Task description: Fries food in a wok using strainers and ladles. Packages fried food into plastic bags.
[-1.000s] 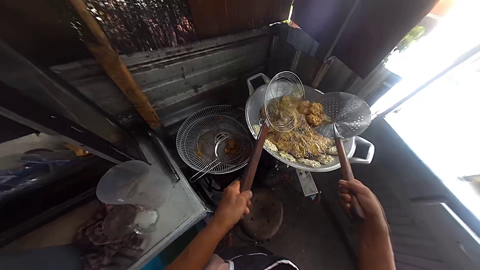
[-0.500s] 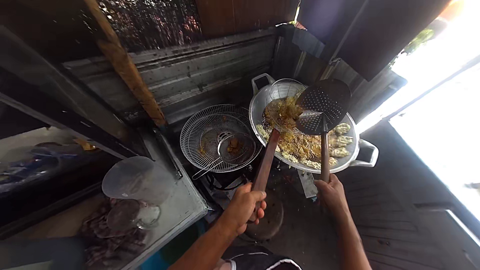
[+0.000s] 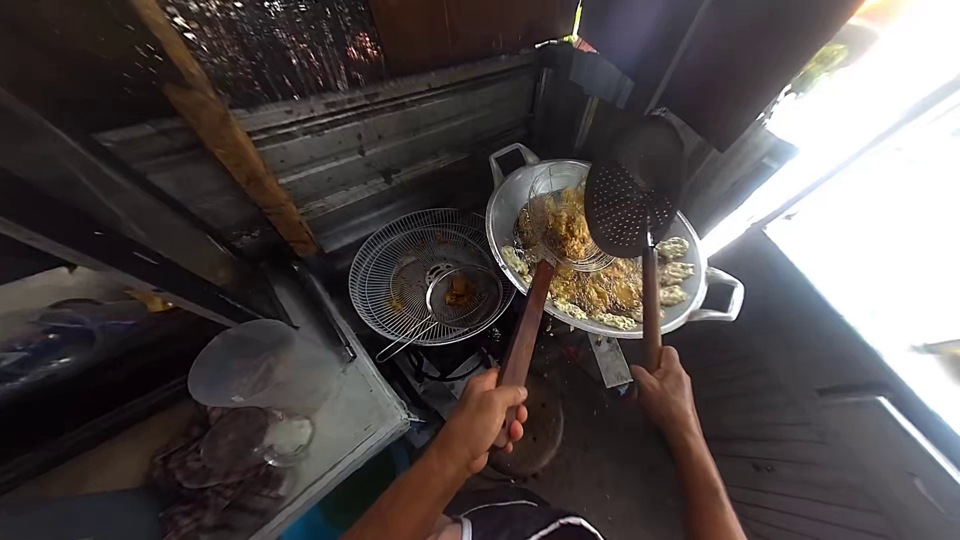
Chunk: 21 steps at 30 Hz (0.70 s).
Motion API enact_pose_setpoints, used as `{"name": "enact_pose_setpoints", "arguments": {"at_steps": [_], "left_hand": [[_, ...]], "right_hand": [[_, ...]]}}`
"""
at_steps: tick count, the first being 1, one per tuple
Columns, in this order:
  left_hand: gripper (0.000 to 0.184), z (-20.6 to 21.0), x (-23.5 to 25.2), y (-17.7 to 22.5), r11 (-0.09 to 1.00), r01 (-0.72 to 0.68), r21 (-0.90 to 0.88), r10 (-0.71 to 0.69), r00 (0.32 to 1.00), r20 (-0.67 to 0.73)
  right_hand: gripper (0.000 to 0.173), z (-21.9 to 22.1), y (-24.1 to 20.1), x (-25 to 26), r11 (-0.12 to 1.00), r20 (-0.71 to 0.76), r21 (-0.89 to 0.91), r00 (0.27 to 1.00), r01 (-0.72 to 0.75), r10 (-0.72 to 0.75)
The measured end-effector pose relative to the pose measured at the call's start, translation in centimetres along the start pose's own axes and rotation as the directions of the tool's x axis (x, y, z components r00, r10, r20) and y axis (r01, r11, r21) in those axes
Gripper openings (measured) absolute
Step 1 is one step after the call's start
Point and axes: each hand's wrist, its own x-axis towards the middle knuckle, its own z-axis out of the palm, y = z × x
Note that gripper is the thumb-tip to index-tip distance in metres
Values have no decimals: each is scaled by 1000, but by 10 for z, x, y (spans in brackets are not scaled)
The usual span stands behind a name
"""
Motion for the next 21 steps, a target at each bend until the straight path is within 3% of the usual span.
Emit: {"name": "enact_pose_setpoints", "arguments": {"at_steps": [5,14,17,21], "left_hand": [[10,-1,-4,-4,999,-6,-33,6,1000,-2],[11,-9,-14,-1,999,-46,-17,46,999,-17],[10,-16,-19,9,995,-101,-11,100,993,-58],[11,-25,-28,22,983,-180,-29,177,980,-93]], "right_hand": [[35,9,5,8,983,-10,-169,997,-73,72],[36,-18,8,-20,999,-140,-5,989,36,-36],[36,-34,10,-33,1000,-175,-14,984,-20,17],[32,-43,23,-41,993,-84,43,990,-113,116]]}}
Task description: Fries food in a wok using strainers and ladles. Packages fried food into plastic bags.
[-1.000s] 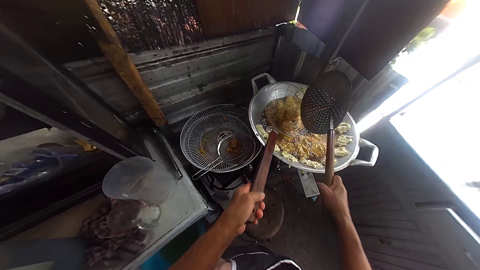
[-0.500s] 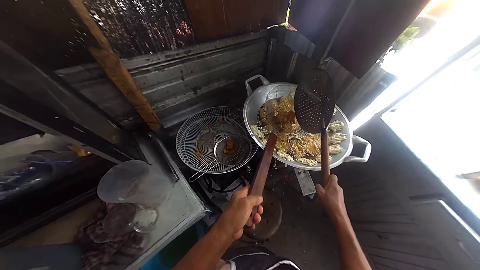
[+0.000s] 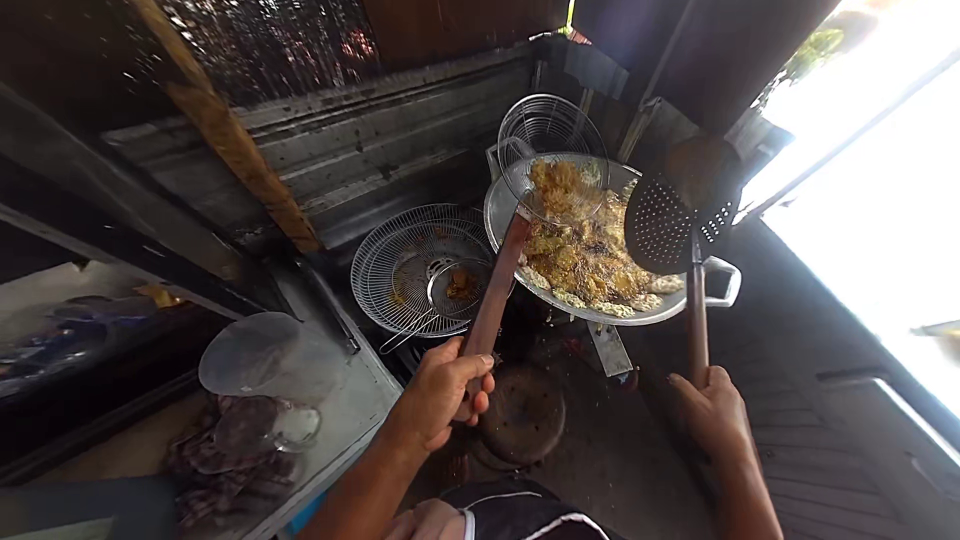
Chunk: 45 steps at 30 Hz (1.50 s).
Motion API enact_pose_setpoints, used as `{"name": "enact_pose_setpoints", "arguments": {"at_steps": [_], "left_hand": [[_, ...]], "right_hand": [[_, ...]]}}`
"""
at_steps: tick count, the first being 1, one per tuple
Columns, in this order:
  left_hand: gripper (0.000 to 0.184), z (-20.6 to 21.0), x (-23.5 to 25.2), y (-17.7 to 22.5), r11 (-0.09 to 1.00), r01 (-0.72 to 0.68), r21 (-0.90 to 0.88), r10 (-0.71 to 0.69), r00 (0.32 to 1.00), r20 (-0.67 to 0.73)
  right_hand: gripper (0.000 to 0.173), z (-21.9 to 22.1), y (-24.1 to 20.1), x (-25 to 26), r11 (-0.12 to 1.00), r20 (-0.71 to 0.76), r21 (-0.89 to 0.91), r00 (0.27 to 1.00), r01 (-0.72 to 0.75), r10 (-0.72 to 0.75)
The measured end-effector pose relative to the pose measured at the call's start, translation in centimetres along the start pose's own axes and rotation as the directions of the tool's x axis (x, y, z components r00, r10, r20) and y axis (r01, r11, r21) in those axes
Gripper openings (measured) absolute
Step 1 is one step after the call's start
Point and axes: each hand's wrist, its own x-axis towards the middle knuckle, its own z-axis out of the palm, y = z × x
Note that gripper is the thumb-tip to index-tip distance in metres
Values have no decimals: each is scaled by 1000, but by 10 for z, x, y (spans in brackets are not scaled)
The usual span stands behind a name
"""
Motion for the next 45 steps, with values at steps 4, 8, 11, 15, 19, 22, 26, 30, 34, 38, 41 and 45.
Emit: {"name": "enact_pose_setpoints", "arguments": {"at_steps": [4,8,11,15,19,22,26,30,34,38,41,45], "left_hand": [[15,-7,-4,8,996,-45,-75,46,999,7],[17,-11,-6,9,988,-55,-141,61,998,32],[18,-22,-10,5,982,-57,-178,68,996,54],[18,-44,-23,-6,972,-76,-224,83,996,21],[20,-74,-36,-19,975,-98,-199,89,995,-51],[21,-90,-41,-26,978,-94,-189,72,990,-123],[20,-111,-43,-40,973,-80,-217,39,982,-186],[19,-132,-43,-55,970,-57,-235,6,977,-213],[16,-145,-36,-74,968,-49,-244,-20,962,-273],[13,-154,-14,-91,967,-41,-253,-40,951,-307],[13,-162,10,-102,962,-18,-273,-70,948,-309],[12,-176,42,-122,957,2,-291,-92,951,-296]], "right_hand": [[25,16,6,2,985,134,168,991,-51,28],[30,43,-5,23,984,223,149,973,-96,61],[34,53,-13,31,994,212,70,975,-84,67],[32,50,-32,23,997,151,73,988,-30,19],[30,55,-58,30,996,216,86,976,7,-26],[38,80,-75,46,999,266,-35,964,35,-25],[45,110,-93,68,958,285,-282,958,62,22],[49,98,-88,63,941,232,-331,973,74,5],[44,69,-79,49,940,111,-337,994,55,-19],[45,55,-81,66,907,59,-422,998,-10,38],[43,61,-77,82,877,126,-481,989,-6,76],[43,64,-66,72,825,193,-563,977,37,87]]}}
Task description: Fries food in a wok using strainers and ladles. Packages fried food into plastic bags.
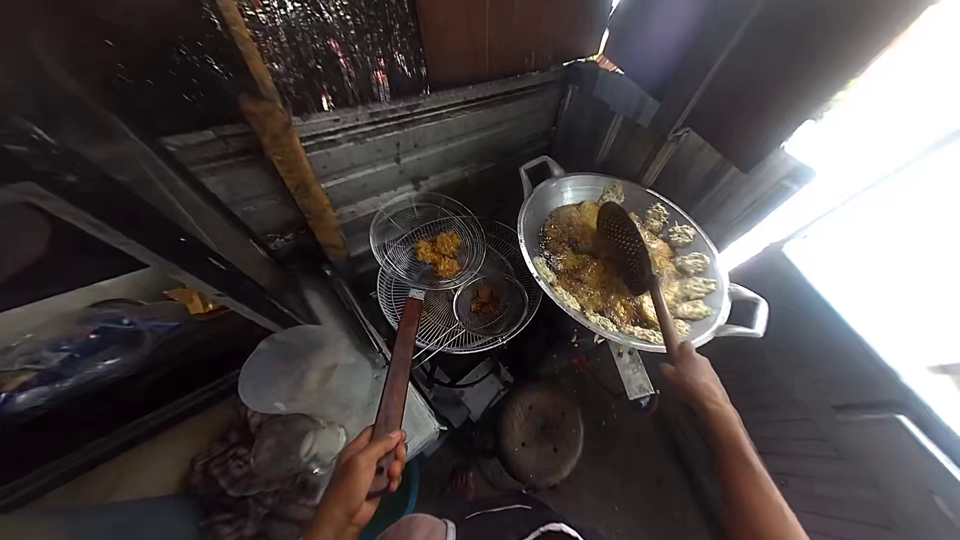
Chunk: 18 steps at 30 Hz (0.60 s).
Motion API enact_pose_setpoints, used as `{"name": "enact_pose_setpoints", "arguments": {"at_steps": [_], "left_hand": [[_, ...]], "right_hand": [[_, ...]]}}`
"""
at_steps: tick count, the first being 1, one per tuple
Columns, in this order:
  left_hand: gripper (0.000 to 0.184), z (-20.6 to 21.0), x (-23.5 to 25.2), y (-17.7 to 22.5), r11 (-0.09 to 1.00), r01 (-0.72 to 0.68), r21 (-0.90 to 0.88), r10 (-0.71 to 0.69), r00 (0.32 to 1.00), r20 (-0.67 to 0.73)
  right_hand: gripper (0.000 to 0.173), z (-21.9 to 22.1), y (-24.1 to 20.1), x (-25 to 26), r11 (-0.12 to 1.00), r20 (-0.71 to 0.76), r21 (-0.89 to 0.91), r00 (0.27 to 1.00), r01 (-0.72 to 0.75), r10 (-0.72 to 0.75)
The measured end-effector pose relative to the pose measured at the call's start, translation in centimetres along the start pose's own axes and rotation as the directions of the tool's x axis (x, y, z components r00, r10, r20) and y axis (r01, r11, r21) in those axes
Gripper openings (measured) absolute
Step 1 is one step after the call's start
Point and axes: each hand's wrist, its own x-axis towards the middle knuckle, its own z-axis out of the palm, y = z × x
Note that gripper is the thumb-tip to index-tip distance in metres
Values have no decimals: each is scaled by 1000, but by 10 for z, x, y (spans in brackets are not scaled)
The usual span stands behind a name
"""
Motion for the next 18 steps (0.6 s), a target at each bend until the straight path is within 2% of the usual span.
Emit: {"name": "enact_pose_setpoints", "arguments": {"at_steps": [5,8,13,18], "left_hand": [[11,-5,27,-11,1000,8,10,-8,1000,10],[12,-8,38,-17,1000,20,-7,-20,1000,20],[12,-10,52,-26,999,41,-29,-40,999,34],[12,-11,61,-34,998,47,-46,-45,998,47]], "right_hand": [[43,-22,20,-28,1000,-48,-27,999,-5,3],[41,-41,14,-32,999,-122,-52,992,-3,-3],[46,-59,-23,6,976,-180,-215,984,-25,-14],[50,-46,-32,35,933,-110,-357,990,39,-83]]}}
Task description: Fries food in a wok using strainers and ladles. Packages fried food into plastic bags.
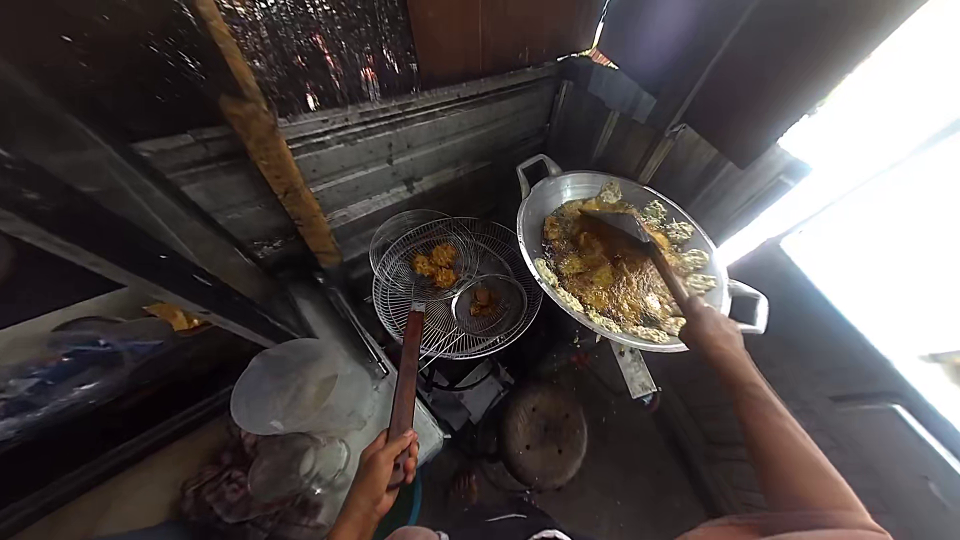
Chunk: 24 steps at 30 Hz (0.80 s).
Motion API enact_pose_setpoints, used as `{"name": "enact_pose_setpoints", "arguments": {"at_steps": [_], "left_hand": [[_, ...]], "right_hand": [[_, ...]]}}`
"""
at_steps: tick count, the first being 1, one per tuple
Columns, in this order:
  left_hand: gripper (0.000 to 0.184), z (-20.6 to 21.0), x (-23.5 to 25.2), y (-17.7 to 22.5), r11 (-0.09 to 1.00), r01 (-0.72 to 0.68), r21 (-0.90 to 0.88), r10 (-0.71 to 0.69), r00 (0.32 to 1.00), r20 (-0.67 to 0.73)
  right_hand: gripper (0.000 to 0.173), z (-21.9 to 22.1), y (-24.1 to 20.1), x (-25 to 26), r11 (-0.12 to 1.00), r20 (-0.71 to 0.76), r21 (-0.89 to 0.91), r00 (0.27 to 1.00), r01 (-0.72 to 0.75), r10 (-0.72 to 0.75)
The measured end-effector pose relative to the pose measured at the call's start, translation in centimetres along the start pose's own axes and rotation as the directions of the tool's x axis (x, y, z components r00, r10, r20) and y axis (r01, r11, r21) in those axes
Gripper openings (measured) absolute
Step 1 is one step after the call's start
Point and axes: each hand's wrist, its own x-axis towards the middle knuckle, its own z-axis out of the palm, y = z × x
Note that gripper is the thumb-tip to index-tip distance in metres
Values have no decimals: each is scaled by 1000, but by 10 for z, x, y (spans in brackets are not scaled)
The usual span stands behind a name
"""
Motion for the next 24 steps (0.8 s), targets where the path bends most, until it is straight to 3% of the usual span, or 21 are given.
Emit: {"name": "enact_pose_setpoints", "arguments": {"at_steps": [11,16,19,24], "left_hand": [[8,-3,26,0,992,-24,123,27,999,-26],[11,-4,31,4,965,17,261,11,994,-107],[15,-8,32,1,944,46,327,11,985,-171],[22,-21,35,-11,902,47,429,39,981,-189]], "right_hand": [[43,39,5,-55,980,108,169,990,-106,88],[44,34,33,-83,925,49,338,985,-174,167],[44,24,39,-74,907,-6,363,973,-213,231],[51,22,42,-10,892,21,367,961,-265,277]]}}
